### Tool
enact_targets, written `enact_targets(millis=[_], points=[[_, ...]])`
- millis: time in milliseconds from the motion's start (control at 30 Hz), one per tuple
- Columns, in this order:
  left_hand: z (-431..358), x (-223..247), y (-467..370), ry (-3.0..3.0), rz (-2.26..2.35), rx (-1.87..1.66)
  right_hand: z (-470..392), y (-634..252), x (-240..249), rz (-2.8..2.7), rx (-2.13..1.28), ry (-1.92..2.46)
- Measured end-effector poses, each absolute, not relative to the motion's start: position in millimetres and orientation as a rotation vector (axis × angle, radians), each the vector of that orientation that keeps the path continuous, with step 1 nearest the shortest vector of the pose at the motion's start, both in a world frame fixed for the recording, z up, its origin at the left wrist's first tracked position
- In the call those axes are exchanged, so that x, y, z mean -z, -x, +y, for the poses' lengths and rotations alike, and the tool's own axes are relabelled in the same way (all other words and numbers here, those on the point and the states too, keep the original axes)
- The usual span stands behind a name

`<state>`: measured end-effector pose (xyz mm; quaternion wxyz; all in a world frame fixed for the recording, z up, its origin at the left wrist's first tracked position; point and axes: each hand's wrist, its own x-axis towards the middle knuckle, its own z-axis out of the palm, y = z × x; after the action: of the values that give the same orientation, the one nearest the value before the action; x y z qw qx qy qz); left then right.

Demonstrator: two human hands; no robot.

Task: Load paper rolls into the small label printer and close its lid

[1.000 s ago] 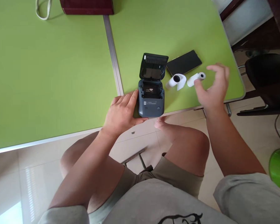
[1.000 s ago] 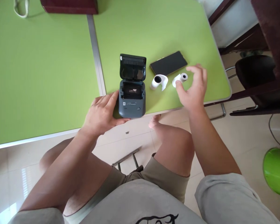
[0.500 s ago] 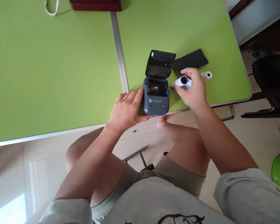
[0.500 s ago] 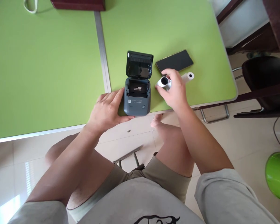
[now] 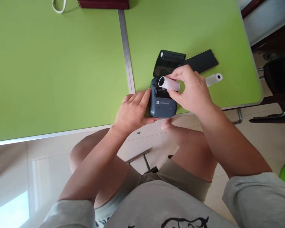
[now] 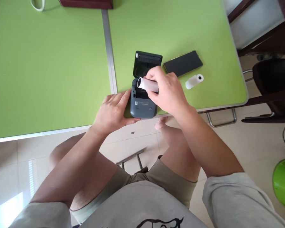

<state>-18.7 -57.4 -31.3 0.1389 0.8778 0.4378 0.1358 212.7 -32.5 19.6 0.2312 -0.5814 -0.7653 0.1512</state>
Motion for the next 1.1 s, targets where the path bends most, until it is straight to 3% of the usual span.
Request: enact_targets(millis=[567, 667, 833, 1100], points=[[-59.5, 25.3, 20.8, -2.594, 1.199, -0.323, -69.8, -215.7, -12.1, -2.071, -0.341, 1.199], [-58.5, 25.4, 20.9, -2.591, 1.182, -0.321, -58.9, -223.9, -4.8, -1.857, -0.288, 1.307], [-57.9, 26.6, 21.0, -2.583, 1.172, -0.325, -32.6, -225.6, 8.4, -1.713, -0.530, 1.338], [-58.8, 27.6, 22.9, -2.630, 1.174, -0.342, -46.8, -212.9, 16.2, -1.559, -0.479, 1.349]])
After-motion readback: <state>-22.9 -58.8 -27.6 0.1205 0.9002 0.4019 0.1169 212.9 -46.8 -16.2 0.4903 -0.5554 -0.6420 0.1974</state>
